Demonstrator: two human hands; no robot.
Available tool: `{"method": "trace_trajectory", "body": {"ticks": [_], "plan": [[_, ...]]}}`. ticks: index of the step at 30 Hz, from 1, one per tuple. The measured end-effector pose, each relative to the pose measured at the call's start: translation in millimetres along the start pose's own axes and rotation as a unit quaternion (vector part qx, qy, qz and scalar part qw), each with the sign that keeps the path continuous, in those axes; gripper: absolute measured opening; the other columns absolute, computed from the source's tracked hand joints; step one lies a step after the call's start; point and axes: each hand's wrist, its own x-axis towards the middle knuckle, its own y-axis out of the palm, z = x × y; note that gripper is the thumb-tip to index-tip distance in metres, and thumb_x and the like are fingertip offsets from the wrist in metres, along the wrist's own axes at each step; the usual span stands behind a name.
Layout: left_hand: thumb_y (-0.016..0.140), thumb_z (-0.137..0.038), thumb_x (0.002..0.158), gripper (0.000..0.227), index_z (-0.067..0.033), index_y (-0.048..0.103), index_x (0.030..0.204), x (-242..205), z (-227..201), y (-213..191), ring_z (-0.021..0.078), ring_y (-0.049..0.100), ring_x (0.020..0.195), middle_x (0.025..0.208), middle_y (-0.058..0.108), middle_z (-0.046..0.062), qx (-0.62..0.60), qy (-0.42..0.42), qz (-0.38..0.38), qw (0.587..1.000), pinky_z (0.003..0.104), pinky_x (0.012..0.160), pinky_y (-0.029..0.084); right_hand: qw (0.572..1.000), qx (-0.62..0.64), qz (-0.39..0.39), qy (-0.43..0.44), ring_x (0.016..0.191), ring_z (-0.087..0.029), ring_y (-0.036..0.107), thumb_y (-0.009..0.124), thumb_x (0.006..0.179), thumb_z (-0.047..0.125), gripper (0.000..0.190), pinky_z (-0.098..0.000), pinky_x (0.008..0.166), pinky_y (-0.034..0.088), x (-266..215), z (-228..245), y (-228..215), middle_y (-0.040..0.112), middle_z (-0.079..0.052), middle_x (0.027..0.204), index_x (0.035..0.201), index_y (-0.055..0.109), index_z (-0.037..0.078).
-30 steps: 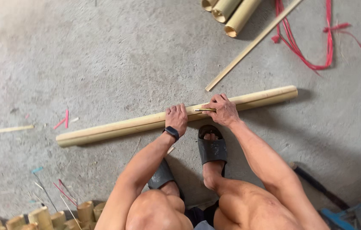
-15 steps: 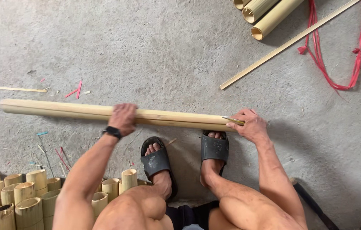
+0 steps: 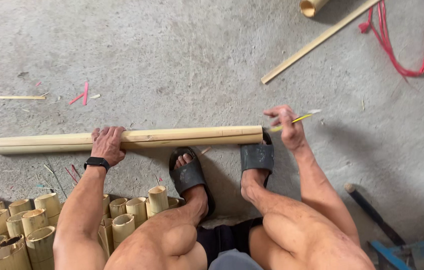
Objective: The person sits on the floor and repeatedly marks bamboo poles with a pencil using a wooden ruler as a guide. They pick up each pole, place it between their feet, align the ruler, and draw a line before setting the pole aside.
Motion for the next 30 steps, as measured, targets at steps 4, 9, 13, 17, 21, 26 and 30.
{"method": "trace_trajectory", "body": {"ticks": [4,9,13,17,21,26,30], "plan": [[0.083,-0.011,0.064,0.071,-0.0146,0.055,0.13,-7.2,1.2,10.6,0.0279,0.056,0.126,0.125,0.064,0.008,-0.024,-0.002,-0.024,0.999,0.054,0.122,0.027,0.987,0.068,0.052,0.133,0.053,-0.009,0.06,0.04,0.109,0.035,0.05,-0.0213,0.047,0.048,-2.6,6.2,5.5,0.068,-0.005,0.067,0.097,0.075,0.002],[0.082,-0.01,0.068,0.07,-0.0158,0.054,0.131,-11.3,5.2,19.4,0.0297,0.053,0.133,0.129,0.062,0.008,-0.028,0.009,-0.083,0.996,0.055,0.123,0.024,0.981,0.002,0.128,0.147,0.055,-0.01,0.063,0.069,0.09,0.011,0.015,-0.0235,0.046,0.051,9.9,4.5,26.0,0.069,-0.008,0.07,0.092,0.07,-0.004],[0.084,-0.011,0.065,0.075,-0.0146,0.052,0.133,-10.4,7.5,21.6,0.0311,0.05,0.135,0.131,0.06,0.008,-0.014,0.005,-0.067,0.998,0.057,0.123,0.022,0.976,-0.016,0.156,0.154,0.054,-0.008,0.065,0.072,0.083,0.006,0.01,-0.0231,0.047,0.054,23.1,-2.2,38.4,0.07,-0.007,0.07,0.088,0.066,0.0],[0.084,-0.012,0.067,0.076,-0.0139,0.051,0.135,-9.6,5.7,23.4,0.0312,0.05,0.136,0.131,0.059,0.009,-0.013,-0.001,-0.058,0.998,0.056,0.124,0.021,0.964,-0.021,0.161,0.209,0.051,-0.009,0.064,0.073,0.081,0.007,0.012,-0.0248,0.043,0.051,30.4,-11.0,37.8,0.069,-0.008,0.066,0.079,0.064,0.001],[0.084,-0.012,0.068,0.076,-0.0136,0.051,0.136,-10.5,4.6,23.0,0.0303,0.05,0.135,0.131,0.059,0.009,-0.016,-0.006,-0.054,0.998,0.055,0.125,0.022,0.966,-0.016,0.153,0.209,0.049,-0.008,0.063,0.074,0.08,0.006,0.014,-0.0242,0.04,0.05,31.5,-13.6,39.7,0.068,-0.009,0.063,0.075,0.062,0.001],[0.086,-0.012,0.066,0.08,-0.013,0.05,0.138,-10.7,1.8,24.6,0.0296,0.049,0.137,0.132,0.059,0.011,0.006,-0.019,-0.043,0.999,0.053,0.123,0.023,0.967,-0.027,0.144,0.208,0.051,-0.008,0.065,0.075,0.079,0.006,0.013,-0.0231,0.039,0.051,29.8,-12.0,41.0,0.07,-0.007,0.064,0.073,0.063,0.003],[0.086,-0.012,0.067,0.08,-0.0129,0.05,0.138,-10.5,0.4,22.3,0.0296,0.049,0.138,0.133,0.059,0.011,0.005,-0.019,-0.039,0.999,0.052,0.123,0.024,0.967,-0.036,0.149,0.202,0.053,-0.007,0.067,0.075,0.079,0.006,0.014,-0.0229,0.04,0.052,32.1,-11.6,41.8,0.07,-0.006,0.066,0.073,0.063,0.003]]}}
